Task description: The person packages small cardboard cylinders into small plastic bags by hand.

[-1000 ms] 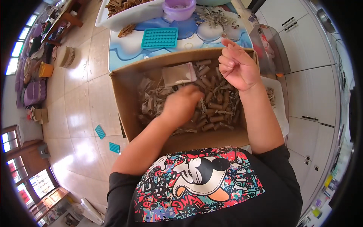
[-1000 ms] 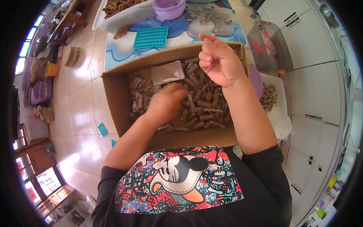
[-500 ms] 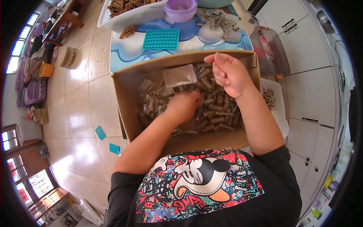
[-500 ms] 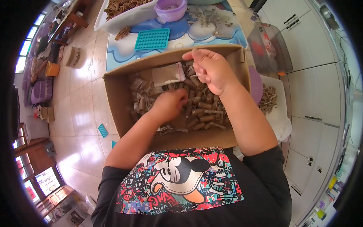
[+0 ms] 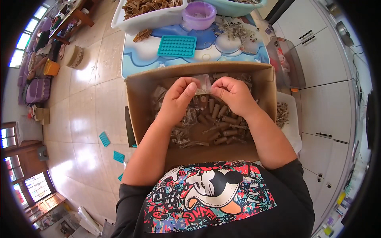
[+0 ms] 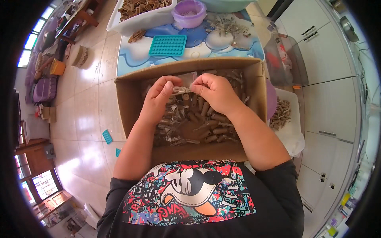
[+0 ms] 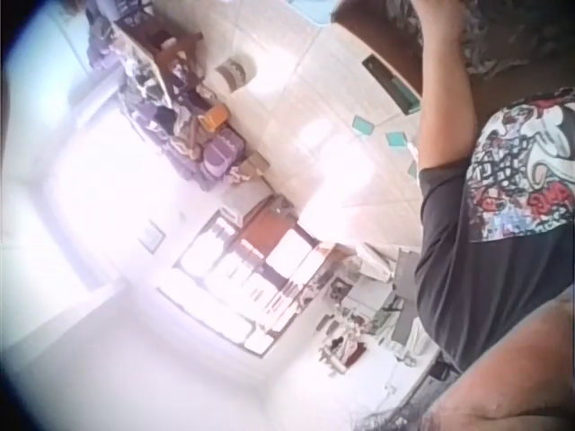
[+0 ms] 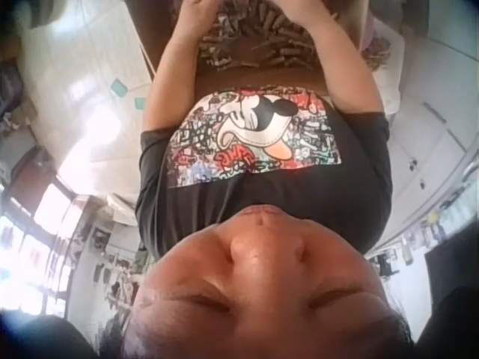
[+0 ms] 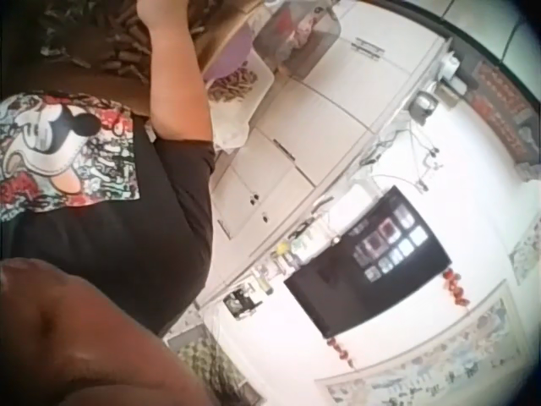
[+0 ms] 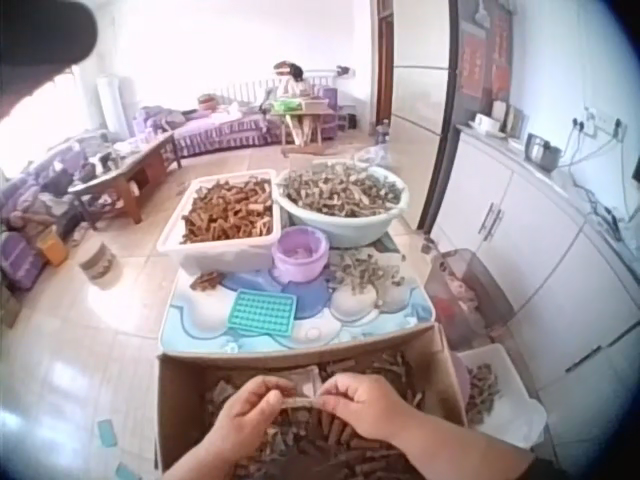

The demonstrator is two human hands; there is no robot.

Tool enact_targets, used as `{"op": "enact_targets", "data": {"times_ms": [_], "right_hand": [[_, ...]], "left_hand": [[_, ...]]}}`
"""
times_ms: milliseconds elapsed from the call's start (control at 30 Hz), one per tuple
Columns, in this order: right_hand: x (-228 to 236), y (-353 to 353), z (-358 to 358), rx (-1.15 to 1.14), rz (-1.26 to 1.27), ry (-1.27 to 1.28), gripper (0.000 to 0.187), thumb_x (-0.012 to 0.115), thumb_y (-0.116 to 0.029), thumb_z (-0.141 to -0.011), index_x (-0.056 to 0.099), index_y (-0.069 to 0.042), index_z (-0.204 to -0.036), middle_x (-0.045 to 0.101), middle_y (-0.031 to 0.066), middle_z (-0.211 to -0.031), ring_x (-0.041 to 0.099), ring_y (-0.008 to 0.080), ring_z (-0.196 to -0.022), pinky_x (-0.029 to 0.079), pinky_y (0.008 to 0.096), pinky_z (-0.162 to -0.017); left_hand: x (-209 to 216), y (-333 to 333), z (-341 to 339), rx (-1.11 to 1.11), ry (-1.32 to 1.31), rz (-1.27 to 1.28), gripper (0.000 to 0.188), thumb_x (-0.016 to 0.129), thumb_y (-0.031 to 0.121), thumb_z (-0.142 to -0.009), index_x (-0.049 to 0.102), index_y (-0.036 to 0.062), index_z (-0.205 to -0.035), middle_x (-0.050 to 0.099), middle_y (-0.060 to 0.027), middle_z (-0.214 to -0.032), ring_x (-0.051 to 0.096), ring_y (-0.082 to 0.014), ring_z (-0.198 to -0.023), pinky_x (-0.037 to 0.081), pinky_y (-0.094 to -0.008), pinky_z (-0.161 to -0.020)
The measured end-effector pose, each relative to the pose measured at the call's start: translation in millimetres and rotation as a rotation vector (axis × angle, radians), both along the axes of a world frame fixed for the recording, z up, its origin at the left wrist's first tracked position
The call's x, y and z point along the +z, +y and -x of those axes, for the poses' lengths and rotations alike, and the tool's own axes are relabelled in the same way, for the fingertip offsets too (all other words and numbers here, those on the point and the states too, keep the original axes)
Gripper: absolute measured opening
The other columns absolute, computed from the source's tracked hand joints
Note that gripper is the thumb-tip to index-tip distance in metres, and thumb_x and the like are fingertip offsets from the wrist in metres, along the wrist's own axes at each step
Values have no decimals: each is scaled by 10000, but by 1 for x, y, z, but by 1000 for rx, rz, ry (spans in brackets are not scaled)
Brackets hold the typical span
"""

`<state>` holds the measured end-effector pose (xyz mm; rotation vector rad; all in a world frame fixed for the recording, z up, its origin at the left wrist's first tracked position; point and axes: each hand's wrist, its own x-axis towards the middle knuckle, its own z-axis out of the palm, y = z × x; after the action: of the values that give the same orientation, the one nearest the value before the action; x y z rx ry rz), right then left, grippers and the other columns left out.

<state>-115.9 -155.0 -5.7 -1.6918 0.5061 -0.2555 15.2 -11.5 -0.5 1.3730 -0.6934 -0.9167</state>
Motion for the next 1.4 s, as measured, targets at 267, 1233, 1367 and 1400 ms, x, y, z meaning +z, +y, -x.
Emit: {"op": "enact_targets", "data": {"times_ms": [267,1233,1367,1400], "right_hand": [[12,-1,-1,-77,-522,-30,179,574,-219,-869,551,-41,-872,522,-2,-657,374,25,-486,300,164,-430],[3,9,-1,29,-56,-31,249,578,-70,-837,538,-17,-1078,563,-1,-916,507,55,-838,423,214,-754],[7,9,-1,39,-157,-77,211,567,-69,-840,564,8,-1036,598,17,-883,537,84,-822,447,248,-749],[6,10,-2,39,-157,-78,211,567,-69,-840,564,8,-1036,598,17,-883,537,84,-822,447,248,-749]], "left_hand": [[-16,1,16,-202,380,-60,325,608,38,-809,472,16,-1104,549,-44,-966,585,-151,-845,495,-280,-751],[-6,3,3,-67,277,-132,360,434,360,-924,500,19,-1014,598,-99,-874,614,-173,-706,521,-285,-625],[-3,1,1,-9,414,-108,262,529,256,-893,522,11,-984,602,-70,-821,612,-147,-683,501,-240,-588],[0,1,-1,22,482,-151,237,559,227,-879,536,7,-961,604,-60,-800,611,-142,-683,492,-231,-576]]}}
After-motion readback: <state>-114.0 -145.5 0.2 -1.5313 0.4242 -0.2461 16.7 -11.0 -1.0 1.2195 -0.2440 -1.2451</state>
